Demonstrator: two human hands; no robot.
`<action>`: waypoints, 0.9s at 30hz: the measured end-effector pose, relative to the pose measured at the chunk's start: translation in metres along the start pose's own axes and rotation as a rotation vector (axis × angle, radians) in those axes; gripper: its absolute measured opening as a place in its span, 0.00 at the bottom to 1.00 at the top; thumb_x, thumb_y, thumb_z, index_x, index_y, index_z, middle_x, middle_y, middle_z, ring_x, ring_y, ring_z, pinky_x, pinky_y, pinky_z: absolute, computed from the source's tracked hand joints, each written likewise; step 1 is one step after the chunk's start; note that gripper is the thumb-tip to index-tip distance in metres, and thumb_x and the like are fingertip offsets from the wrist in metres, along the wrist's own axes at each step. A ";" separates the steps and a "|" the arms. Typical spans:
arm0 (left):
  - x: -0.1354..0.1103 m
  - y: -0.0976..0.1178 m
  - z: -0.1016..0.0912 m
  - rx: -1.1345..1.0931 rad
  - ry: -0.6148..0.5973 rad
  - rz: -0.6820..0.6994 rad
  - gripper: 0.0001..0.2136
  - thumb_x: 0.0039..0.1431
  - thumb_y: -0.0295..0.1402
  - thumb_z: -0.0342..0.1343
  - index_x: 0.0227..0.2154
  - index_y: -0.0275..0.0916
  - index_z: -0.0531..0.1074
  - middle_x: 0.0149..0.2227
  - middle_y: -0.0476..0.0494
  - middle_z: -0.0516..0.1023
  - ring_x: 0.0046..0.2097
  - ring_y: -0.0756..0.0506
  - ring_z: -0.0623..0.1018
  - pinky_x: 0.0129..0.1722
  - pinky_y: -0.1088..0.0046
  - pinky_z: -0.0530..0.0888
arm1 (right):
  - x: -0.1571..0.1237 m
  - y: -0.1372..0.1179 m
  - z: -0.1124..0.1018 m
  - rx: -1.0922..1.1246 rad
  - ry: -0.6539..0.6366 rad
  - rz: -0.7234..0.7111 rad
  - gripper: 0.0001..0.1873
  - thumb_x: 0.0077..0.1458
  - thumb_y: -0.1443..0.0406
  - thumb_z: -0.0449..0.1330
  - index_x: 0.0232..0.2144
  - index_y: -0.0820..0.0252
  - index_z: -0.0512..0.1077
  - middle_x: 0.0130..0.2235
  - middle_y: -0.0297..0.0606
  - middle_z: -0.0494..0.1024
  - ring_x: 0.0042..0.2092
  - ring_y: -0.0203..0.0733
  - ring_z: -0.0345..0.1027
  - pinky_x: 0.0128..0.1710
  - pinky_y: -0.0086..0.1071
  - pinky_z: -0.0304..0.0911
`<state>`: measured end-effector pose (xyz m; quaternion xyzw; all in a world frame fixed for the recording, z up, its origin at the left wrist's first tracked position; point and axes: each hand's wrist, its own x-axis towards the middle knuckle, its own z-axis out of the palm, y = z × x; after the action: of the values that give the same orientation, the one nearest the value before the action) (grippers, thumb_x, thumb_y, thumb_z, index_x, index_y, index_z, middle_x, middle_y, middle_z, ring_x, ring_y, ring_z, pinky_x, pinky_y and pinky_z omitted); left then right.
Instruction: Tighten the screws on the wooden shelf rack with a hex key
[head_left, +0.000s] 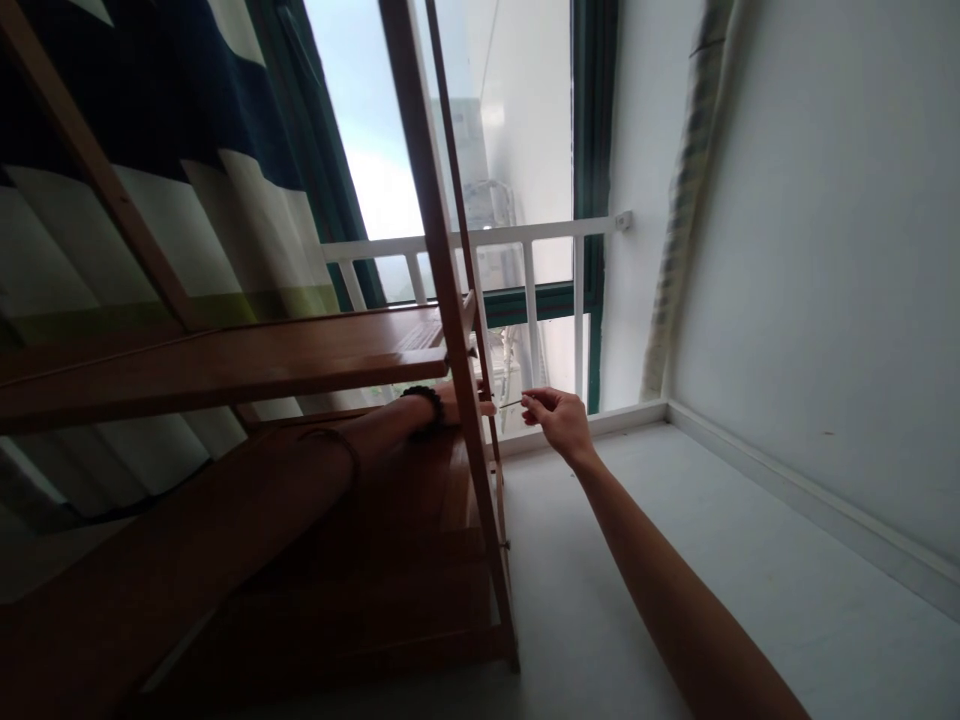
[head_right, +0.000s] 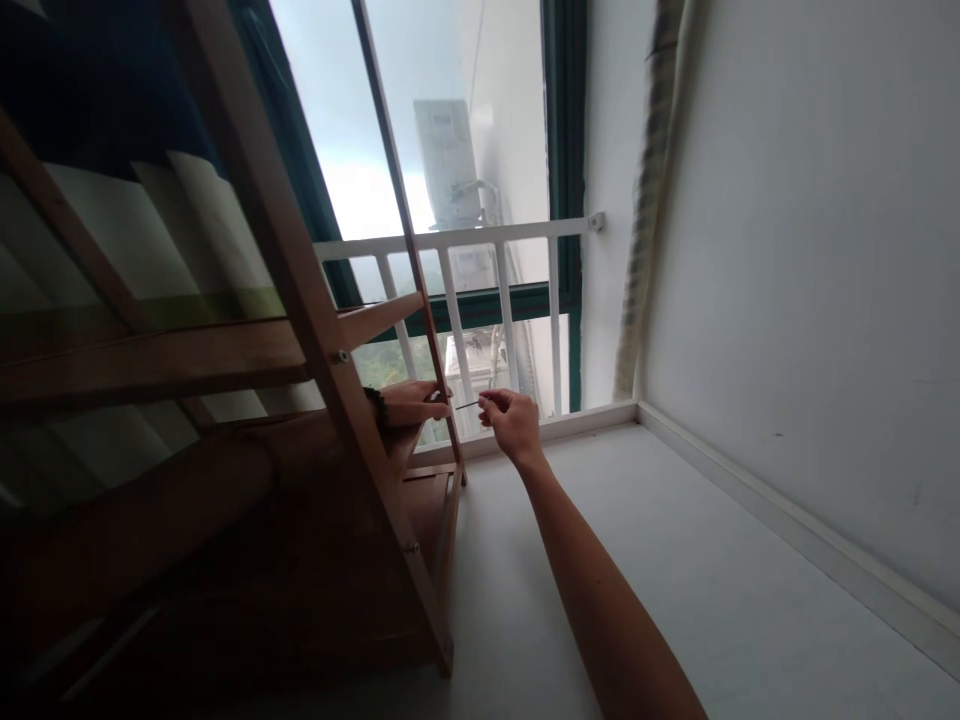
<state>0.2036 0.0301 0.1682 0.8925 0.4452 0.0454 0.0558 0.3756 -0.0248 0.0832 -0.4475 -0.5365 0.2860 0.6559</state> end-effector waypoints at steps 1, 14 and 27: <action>0.002 0.000 -0.001 -0.006 -0.006 -0.008 0.19 0.47 0.44 0.52 0.39 0.38 0.72 0.33 0.44 0.77 0.35 0.43 0.74 0.35 0.71 0.67 | 0.000 0.000 0.000 -0.001 0.003 -0.001 0.11 0.48 0.64 0.62 0.34 0.66 0.76 0.26 0.38 0.79 0.26 0.35 0.73 0.28 0.29 0.71; 0.011 0.003 0.001 -0.079 0.020 -0.067 0.13 0.42 0.44 0.56 0.24 0.39 0.69 0.25 0.46 0.73 0.30 0.45 0.71 0.29 0.72 0.66 | 0.008 0.002 0.000 0.029 0.013 -0.023 0.11 0.51 0.64 0.61 0.36 0.66 0.75 0.29 0.40 0.79 0.28 0.35 0.73 0.30 0.30 0.72; 0.016 -0.005 0.014 -0.273 0.090 -0.001 0.11 0.41 0.37 0.55 0.30 0.39 0.67 0.27 0.49 0.71 0.31 0.46 0.72 0.31 0.71 0.68 | 0.017 0.001 0.009 0.056 -0.003 -0.045 0.08 0.51 0.66 0.61 0.34 0.65 0.76 0.29 0.38 0.79 0.27 0.35 0.73 0.30 0.29 0.72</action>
<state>0.2108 0.0449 0.1542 0.8736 0.4373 0.1453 0.1566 0.3717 -0.0073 0.0898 -0.4162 -0.5392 0.2866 0.6737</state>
